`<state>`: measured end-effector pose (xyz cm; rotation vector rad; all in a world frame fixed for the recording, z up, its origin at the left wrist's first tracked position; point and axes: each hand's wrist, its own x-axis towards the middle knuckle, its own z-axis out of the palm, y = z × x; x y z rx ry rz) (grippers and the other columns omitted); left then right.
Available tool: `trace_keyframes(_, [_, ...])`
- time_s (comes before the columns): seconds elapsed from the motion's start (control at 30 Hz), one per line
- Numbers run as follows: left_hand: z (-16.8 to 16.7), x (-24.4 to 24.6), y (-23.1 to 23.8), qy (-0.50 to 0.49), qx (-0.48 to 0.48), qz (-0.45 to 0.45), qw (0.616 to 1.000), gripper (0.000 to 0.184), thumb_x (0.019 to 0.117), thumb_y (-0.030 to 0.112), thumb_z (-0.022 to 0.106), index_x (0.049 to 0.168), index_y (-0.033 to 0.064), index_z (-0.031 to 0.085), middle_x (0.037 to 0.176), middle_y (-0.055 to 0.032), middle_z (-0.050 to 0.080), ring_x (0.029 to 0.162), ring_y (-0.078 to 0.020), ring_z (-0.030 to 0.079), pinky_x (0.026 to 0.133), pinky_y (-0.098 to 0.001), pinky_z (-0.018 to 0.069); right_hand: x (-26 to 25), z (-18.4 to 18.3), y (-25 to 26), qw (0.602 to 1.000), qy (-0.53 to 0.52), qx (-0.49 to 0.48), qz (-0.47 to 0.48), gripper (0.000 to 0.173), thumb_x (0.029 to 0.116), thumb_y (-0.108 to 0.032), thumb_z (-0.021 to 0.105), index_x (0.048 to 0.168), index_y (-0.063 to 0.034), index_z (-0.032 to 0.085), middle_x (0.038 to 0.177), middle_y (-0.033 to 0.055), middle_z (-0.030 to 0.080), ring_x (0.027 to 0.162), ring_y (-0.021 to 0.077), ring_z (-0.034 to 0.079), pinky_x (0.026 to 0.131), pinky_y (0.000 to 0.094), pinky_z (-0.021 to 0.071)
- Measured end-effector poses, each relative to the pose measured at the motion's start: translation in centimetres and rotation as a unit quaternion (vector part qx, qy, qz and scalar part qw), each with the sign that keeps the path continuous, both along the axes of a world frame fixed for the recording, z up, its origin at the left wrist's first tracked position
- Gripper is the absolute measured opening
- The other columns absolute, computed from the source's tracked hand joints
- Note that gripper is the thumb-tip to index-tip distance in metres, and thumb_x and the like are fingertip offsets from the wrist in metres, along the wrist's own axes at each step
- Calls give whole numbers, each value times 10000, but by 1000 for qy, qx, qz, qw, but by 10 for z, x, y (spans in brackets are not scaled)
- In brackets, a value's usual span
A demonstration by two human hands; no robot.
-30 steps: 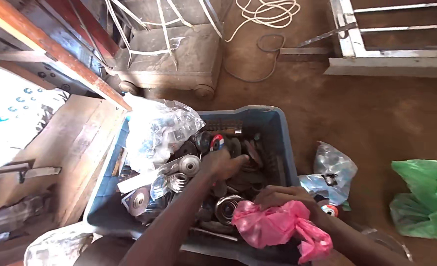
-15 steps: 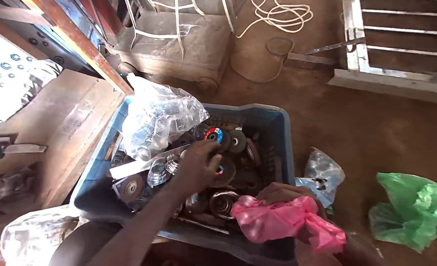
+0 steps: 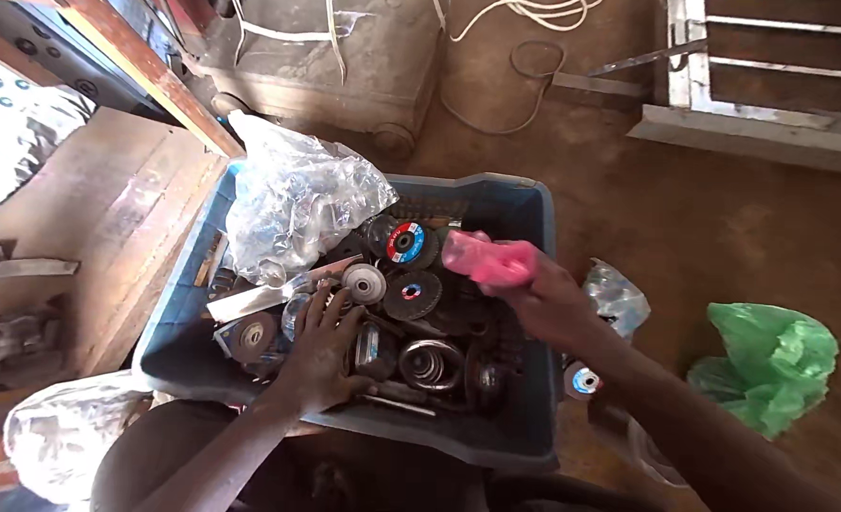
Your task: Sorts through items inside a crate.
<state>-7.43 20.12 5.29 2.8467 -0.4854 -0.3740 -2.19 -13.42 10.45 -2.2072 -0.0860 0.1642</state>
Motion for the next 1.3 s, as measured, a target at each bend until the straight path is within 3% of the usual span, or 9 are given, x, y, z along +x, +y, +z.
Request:
trace_keyframes(0.23, [11,8,19,79,-173,0,982,1121,660,616,842,1578,138,413,1690,-56,302,1596,-317,116,1252,-623,133,19,19,19,965,-116,-154,178,670,859,-397,759,1447,-145,559,1558,163,449,1393,351,493,1065,544,492])
trace_keyframes(0.4, [61,27,62,82,-376,72,920,460,815,89,695,1275,71,675,1262,-22,711,1137,-105,684,996,-334,579,39,52,69,836,-201,-218,462,463,900,-385,699,1305,-162,673,1413,110,596,1335,286,556,1064,467,508])
trace_keyframes(0.5, [69,22,95,-81,-203,23,976,265,868,133,599,1085,111,751,1066,9,738,1004,-89,696,908,-346,593,46,51,115,730,-165,-283,600,462,930,-400,687,1329,-169,651,1420,95,575,1351,265,525,1107,428,456])
trace_keyframes(0.63, [42,-4,145,-229,-22,38,972,364,986,236,495,1199,50,724,1350,-177,652,1299,-395,587,1083,-610,438,40,15,190,647,-185,-307,672,757,802,-533,791,1483,-311,547,1594,174,403,1472,428,348,1186,641,271])
trace_keyframes(0.7, [29,-12,161,-206,-11,158,966,500,1014,396,463,1362,81,635,1550,-184,484,1467,-431,395,1159,-666,295,32,-12,223,642,-193,-333,663,955,678,-662,834,1524,-390,482,1680,192,233,1514,528,182,1124,811,166])
trace_keyframes(0.8, [28,0,169,-131,-38,300,944,695,1008,530,462,1544,90,435,1652,-226,303,1537,-474,231,1168,-712,230,23,-38,237,656,-181,-364,636,882,580,-570,907,1389,-380,614,1707,96,190,1532,495,111,1101,794,191])
trace_keyframes(1.0, [28,-4,169,-169,-93,364,911,621,1012,459,449,1464,35,489,1500,-258,498,1380,-491,471,1083,-698,347,30,-22,184,681,-290,-287,608,362,673,-371,871,963,-169,796,1325,-52,684,1438,357,426,1071,684,349])
trace_keyframes(1.2, [26,-5,169,-172,-118,387,898,638,1010,488,407,1448,33,495,1424,-276,549,1348,-491,494,1055,-688,360,77,31,142,737,-160,-340,562,524,633,-382,891,1076,-137,752,1253,4,689,1353,299,512,1064,554,470])
trace_keyframes(1.3, [28,-5,169,-164,-137,394,894,619,1010,495,404,1420,46,518,1384,-254,590,1315,-473,533,1038,-688,379,99,65,135,790,17,-397,466,435,711,-286,906,1061,-100,726,1077,43,695,1008,220,664,886,498,554])
